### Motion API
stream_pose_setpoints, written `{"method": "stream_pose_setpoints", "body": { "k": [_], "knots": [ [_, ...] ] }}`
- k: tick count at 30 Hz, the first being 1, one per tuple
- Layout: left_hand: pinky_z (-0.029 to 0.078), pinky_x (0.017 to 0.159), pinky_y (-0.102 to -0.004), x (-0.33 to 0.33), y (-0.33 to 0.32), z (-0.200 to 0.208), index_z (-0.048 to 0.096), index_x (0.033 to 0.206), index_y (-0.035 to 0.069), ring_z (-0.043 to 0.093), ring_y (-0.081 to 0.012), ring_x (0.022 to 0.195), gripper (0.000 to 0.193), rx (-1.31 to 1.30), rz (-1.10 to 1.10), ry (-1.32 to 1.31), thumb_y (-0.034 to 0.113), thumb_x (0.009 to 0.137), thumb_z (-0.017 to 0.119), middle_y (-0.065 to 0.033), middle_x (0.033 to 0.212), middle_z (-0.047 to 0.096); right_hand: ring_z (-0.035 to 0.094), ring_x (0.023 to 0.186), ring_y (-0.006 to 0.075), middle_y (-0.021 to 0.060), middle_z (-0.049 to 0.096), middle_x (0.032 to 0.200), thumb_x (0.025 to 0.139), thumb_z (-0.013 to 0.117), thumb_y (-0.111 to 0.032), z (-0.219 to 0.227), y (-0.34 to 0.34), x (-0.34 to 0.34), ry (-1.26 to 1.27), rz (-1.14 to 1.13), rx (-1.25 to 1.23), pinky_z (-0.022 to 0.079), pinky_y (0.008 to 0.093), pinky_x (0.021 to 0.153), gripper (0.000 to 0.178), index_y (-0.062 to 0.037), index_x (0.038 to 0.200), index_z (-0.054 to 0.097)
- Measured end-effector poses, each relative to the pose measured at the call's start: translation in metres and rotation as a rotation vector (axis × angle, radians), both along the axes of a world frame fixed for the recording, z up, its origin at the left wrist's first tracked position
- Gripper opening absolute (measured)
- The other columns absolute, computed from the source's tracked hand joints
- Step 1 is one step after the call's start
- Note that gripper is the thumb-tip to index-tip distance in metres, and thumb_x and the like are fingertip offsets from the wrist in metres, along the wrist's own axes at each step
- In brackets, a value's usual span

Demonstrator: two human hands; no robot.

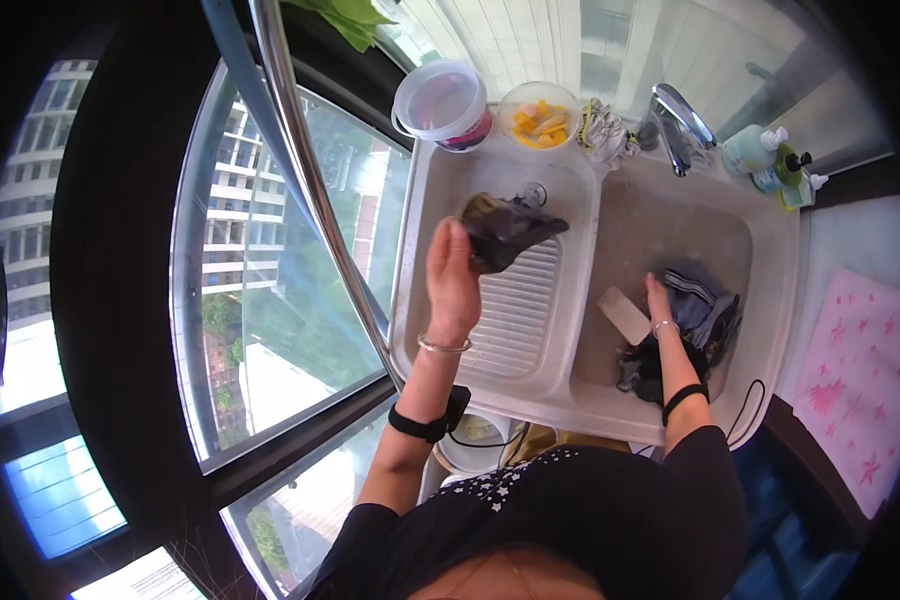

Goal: The person hand-washes a light-colored garment and then a dark garment in a double-basin sink. They scrub the items on the textured washboard, rinse them under running water, wring out excess water, and place them into a bucket.

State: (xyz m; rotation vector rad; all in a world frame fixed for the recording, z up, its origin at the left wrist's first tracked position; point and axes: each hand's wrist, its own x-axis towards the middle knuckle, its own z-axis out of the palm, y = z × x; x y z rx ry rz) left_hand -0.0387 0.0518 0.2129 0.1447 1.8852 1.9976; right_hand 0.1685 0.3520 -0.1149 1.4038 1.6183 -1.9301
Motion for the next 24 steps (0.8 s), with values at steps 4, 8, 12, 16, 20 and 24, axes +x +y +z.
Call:
{"method": "stream_pose_setpoints", "body": {
  "k": [4,8,12,16,20,24],
  "knots": [
    [0.041,0.105,-0.0338,0.016,-0.020,0.028,0.045,0.134,0.011,0.049,-0.0172,0.123,0.032,0.627,0.119,-0.321,0.024,0.105,0.040,-0.0038,0.131,0.052,0.063,0.104,0.0313,0.0180,0.067,0.110,0.098,0.042,-0.042,0.018,-0.008,-0.023,0.344,-0.742,-0.570,0.046,0.0394,0.096,0.050,0.0023,0.099,0.066],
    [0.038,0.108,-0.0378,0.058,-0.063,-0.014,0.034,0.147,0.016,0.045,-0.0223,0.131,0.049,0.668,0.197,-0.651,0.030,0.102,0.046,-0.0057,0.146,0.041,0.067,0.094,0.0337,0.0207,0.070,0.095,0.097,0.048,-0.032,0.106,-0.056,-0.076,0.491,-0.086,-1.205,0.052,0.0405,0.089,0.045,0.0033,0.079,0.069],
    [0.036,0.109,-0.0367,0.088,-0.092,-0.089,0.029,0.150,0.017,0.042,-0.0242,0.134,0.060,0.028,0.115,-0.443,0.026,0.097,0.054,-0.0116,0.149,0.038,0.068,0.081,0.0304,0.0140,0.071,0.083,0.089,0.060,-0.025,0.156,-0.103,-0.160,0.447,0.834,-0.475,0.055,0.0405,0.074,0.032,0.0003,0.073,0.070],
    [0.026,0.109,-0.0571,0.108,-0.105,-0.123,0.023,0.152,0.017,0.025,-0.0380,0.142,0.087,-0.970,-0.259,-0.053,0.040,0.082,0.069,-0.0222,0.153,0.025,0.056,0.112,0.0307,0.0109,0.060,0.123,0.085,0.064,-0.040,0.130,-0.124,-0.210,0.602,0.994,0.940,0.048,0.0431,0.089,0.038,-0.0186,0.116,0.065],
    [0.017,0.108,-0.0669,0.113,-0.097,-0.137,0.027,0.151,0.014,0.018,-0.0438,0.143,0.098,-1.307,-0.372,0.295,0.055,0.073,0.071,-0.0224,0.156,0.019,0.042,0.126,0.0403,0.0190,0.046,0.138,0.085,0.066,-0.035,0.107,-0.160,-0.171,0.352,0.933,1.179,0.039,0.0498,0.100,0.045,-0.0085,0.121,0.057],
    [0.013,0.113,-0.0609,0.099,-0.082,-0.170,0.031,0.149,0.015,0.019,-0.0283,0.146,0.085,-1.297,-0.278,0.509,0.053,0.079,0.062,-0.0123,0.155,0.026,0.052,0.091,0.0365,0.0159,0.055,0.092,0.079,0.071,-0.023,0.127,-0.232,-0.089,0.788,0.681,0.944,0.041,0.0481,0.080,0.024,-0.0041,0.083,0.057]
  ]
}}
